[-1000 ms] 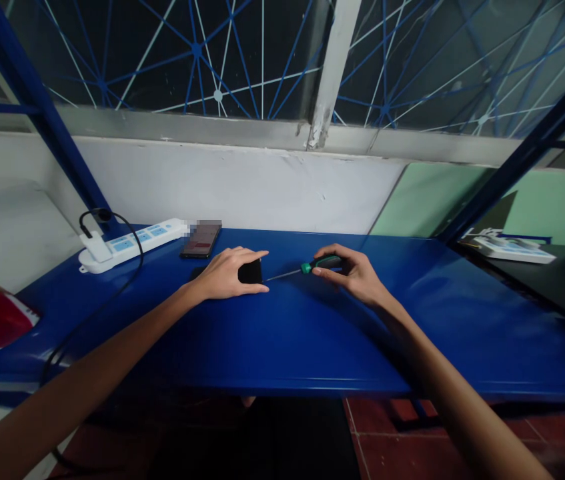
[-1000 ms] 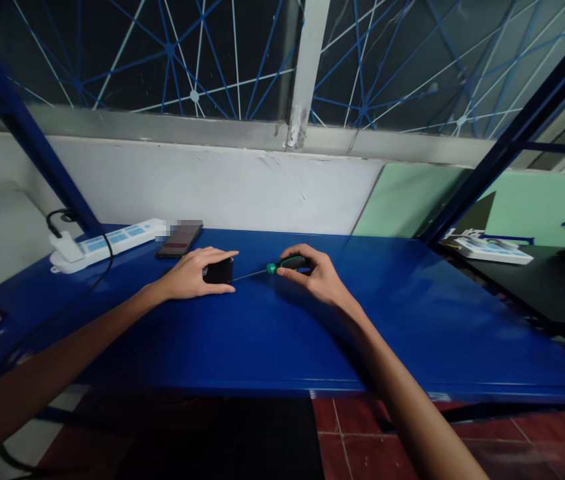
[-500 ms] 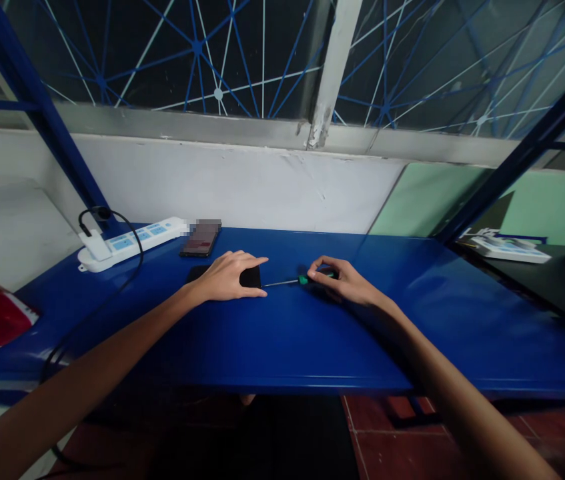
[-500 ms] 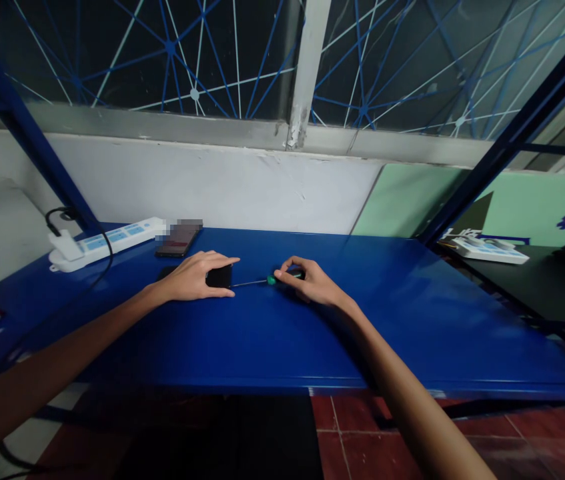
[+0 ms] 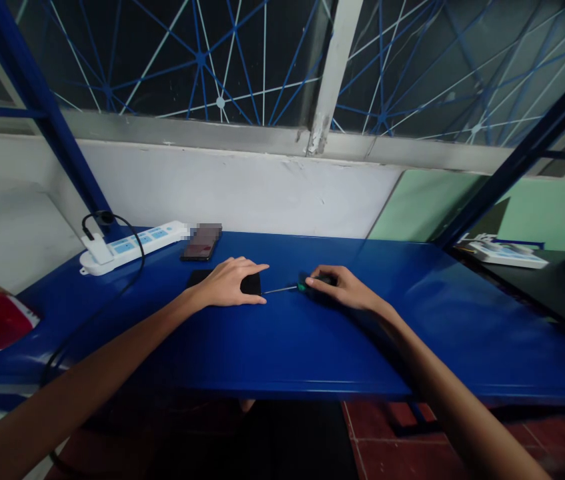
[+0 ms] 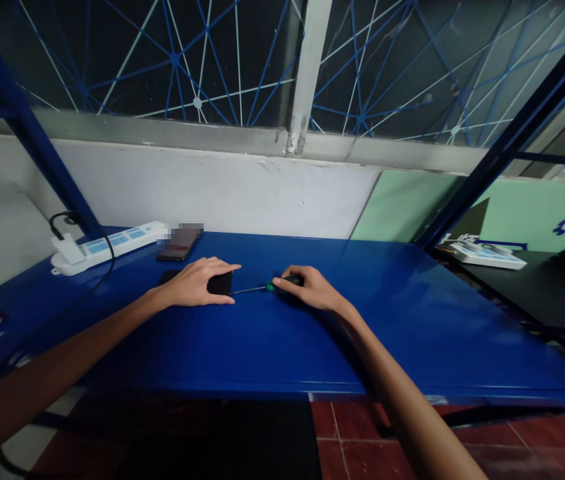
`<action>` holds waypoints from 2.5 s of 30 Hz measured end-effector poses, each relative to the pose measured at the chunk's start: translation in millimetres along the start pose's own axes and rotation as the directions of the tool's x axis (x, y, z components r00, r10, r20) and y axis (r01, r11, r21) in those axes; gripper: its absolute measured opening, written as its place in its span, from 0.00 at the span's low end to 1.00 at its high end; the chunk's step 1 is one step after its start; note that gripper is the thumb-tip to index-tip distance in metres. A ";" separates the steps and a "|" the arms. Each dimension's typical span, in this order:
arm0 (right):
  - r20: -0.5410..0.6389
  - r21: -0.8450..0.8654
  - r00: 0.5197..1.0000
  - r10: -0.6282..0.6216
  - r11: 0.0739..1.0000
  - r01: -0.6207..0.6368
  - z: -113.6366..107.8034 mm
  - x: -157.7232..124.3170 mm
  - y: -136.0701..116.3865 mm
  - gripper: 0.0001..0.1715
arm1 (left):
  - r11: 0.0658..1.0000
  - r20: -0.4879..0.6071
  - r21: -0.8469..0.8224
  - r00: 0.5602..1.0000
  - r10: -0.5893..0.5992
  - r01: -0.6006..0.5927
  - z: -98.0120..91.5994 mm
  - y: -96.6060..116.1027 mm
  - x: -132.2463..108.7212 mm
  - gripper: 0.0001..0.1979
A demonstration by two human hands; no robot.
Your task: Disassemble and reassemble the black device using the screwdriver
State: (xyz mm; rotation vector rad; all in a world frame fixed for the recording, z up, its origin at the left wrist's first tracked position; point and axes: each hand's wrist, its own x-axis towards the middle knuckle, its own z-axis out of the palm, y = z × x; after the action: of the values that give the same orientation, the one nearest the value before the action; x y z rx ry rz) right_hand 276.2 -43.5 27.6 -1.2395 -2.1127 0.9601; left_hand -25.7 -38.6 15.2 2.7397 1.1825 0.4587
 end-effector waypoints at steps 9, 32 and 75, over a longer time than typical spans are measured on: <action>-0.073 -0.004 0.997 0.036 0.999 -0.036 -2.6 -0.4 -1.4 0.22 | 1.000 0.067 -0.005 0.998 -0.003 0.003 -3.1 2.5 -0.4 0.39; 0.072 -0.051 0.997 0.042 0.998 -0.038 -4.6 -3.7 -3.0 0.23 | 0.999 0.115 -0.047 0.993 0.003 0.002 -14.8 -6.6 -3.9 0.38; 0.020 -0.119 0.999 0.033 0.992 -0.031 -5.5 -3.6 1.6 0.24 | 0.999 0.072 0.001 0.997 0.040 -0.040 -5.4 -2.7 -2.2 0.31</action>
State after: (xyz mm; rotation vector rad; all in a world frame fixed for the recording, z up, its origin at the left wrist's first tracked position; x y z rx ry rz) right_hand 282.7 -44.4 29.5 -1.3300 -2.2014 0.8761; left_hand -30.8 -38.4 19.2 2.7619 1.1135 0.3593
